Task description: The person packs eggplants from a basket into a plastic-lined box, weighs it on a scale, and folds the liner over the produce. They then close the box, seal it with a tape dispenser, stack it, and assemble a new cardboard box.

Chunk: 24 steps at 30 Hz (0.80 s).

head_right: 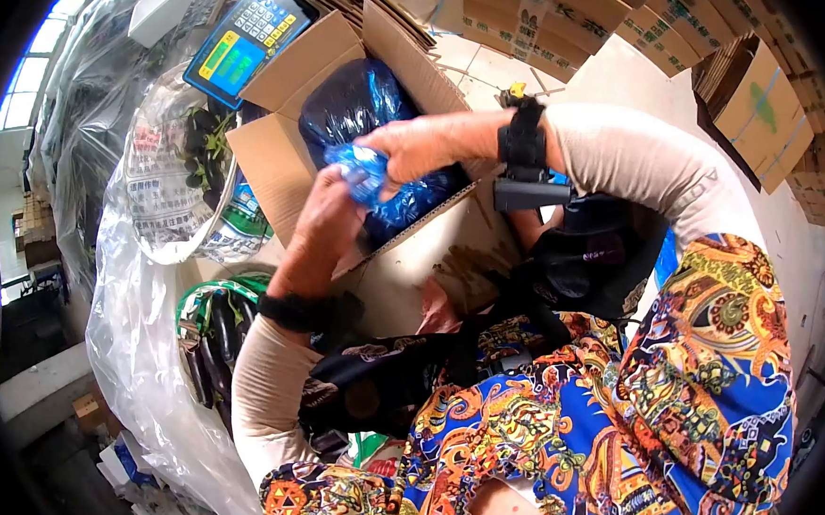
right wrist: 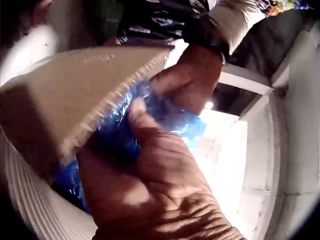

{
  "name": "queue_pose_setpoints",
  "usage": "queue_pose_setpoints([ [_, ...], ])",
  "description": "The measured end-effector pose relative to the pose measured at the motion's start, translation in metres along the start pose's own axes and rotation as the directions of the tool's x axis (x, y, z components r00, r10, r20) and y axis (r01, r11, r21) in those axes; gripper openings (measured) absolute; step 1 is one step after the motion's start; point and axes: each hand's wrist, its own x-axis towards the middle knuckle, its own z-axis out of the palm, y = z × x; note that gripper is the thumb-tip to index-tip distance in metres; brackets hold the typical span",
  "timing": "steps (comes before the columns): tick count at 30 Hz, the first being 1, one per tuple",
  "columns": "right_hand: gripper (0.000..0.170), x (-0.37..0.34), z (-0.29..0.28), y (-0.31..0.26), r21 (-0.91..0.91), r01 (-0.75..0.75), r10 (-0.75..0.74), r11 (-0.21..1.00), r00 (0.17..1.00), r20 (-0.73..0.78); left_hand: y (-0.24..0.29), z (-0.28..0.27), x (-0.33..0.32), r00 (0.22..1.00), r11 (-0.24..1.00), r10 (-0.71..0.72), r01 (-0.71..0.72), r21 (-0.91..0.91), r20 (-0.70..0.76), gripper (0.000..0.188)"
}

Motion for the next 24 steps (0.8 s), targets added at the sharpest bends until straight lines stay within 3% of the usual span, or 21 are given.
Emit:
queue_pose_setpoints([
  [1, 0.042, 0.011, 0.006, 0.019, -0.199, 0.042, -0.044, 0.979, 0.999, -0.006, 0.004, -0.001, 0.0, 0.996, 0.991, -0.067, 0.061, 0.123, 0.051, 0.018],
  [3, 0.026, -0.001, 0.007, 0.02, -0.142, 0.007, -0.002, 0.99, 0.999, 0.033, 0.009, -0.008, 0.001, 0.983, 0.949, -0.153, 0.118, 0.294, 0.1, 0.019],
  [4, 0.025, -0.003, 0.009, 0.019, -0.23, -0.015, 0.03, 0.973, 0.998, 0.06, 0.001, -0.012, -0.001, 0.999, 0.949, 0.003, 0.013, 0.314, -0.053, 0.019],
  [5, 0.024, -0.007, 0.012, 0.018, -0.315, -0.038, 0.068, 0.948, 0.994, 0.083, -0.008, -0.018, -0.003, 0.967, 0.934, 0.163, -0.087, 0.348, -0.196, 0.019],
  [6, 0.025, -0.009, 0.017, 0.021, -0.394, 0.03, 0.004, 0.919, 0.996, 0.085, 0.009, -0.033, 0.0, 0.924, 0.85, 0.291, -0.13, 0.511, -0.249, 0.03],
  [7, 0.02, -0.01, 0.022, 0.018, -0.44, 0.065, -0.016, 0.896, 0.993, 0.114, 0.032, -0.038, -0.001, 0.936, 0.776, 0.187, 0.046, 0.629, -0.3, 0.05],
  [9, 0.02, -0.011, 0.032, 0.021, -0.425, 0.256, -0.218, 0.868, 0.966, 0.138, 0.017, -0.039, 0.015, 0.887, 0.585, 0.437, -0.155, 0.796, -0.148, 0.057],
  [10, 0.02, -0.016, 0.026, 0.001, -0.441, 0.169, -0.097, 0.882, 0.979, 0.18, 0.008, -0.034, 0.022, 0.897, 0.526, 0.439, -0.208, 0.825, -0.054, 0.058],
  [12, 0.02, -0.016, 0.022, -0.005, -0.525, 0.117, -0.006, 0.843, 0.978, 0.208, -0.014, -0.019, 0.035, 0.89, 0.387, 0.434, -0.327, 0.862, 0.143, 0.051],
  [13, 0.02, -0.016, 0.021, -0.005, -0.567, 0.089, 0.044, 0.819, 0.975, 0.216, -0.02, -0.012, 0.038, 0.893, 0.397, 0.422, -0.338, 0.853, 0.158, 0.039],
  [15, 0.022, -0.023, 0.014, -0.005, -0.547, 0.115, 0.002, 0.829, 0.978, 0.209, -0.028, -0.008, 0.053, 0.908, 0.481, 0.379, -0.357, 0.801, 0.177, 0.025],
  [17, 0.026, -0.034, 0.004, -0.02, -0.524, 0.124, -0.006, 0.843, 0.975, 0.22, -0.023, -0.015, 0.056, 0.83, 0.633, 0.557, -0.396, 0.665, -0.035, 0.022],
  [18, 0.025, -0.041, 0.003, -0.012, -0.497, 0.168, -0.097, 0.852, 0.981, 0.165, -0.021, -0.022, 0.057, 0.843, 0.748, 0.507, -0.328, 0.577, -0.178, 0.019],
  [19, 0.027, -0.045, 0.002, -0.011, -0.502, 0.126, -0.052, 0.856, 0.986, 0.158, -0.004, -0.035, 0.049, 0.904, 0.921, 0.293, -0.179, 0.347, -0.31, 0.019],
  [21, 0.03, -0.051, 0.0, -0.009, -0.512, 0.043, 0.037, 0.858, 0.989, 0.145, -0.003, -0.061, 0.037, 0.898, 0.99, 0.129, -0.093, 0.106, -0.421, 0.02],
  [22, 0.04, -0.056, 0.004, -0.006, -0.535, 0.08, -0.046, 0.841, 0.996, 0.077, -0.006, -0.062, 0.033, 0.894, 0.994, 0.112, -0.091, 0.068, -0.434, 0.021],
  [24, 0.046, -0.045, -0.006, -0.012, -0.332, -0.052, 0.095, 0.942, 0.989, 0.115, -0.017, -0.059, 0.023, 0.887, 0.996, 0.075, -0.091, -0.013, -0.456, 0.023],
])
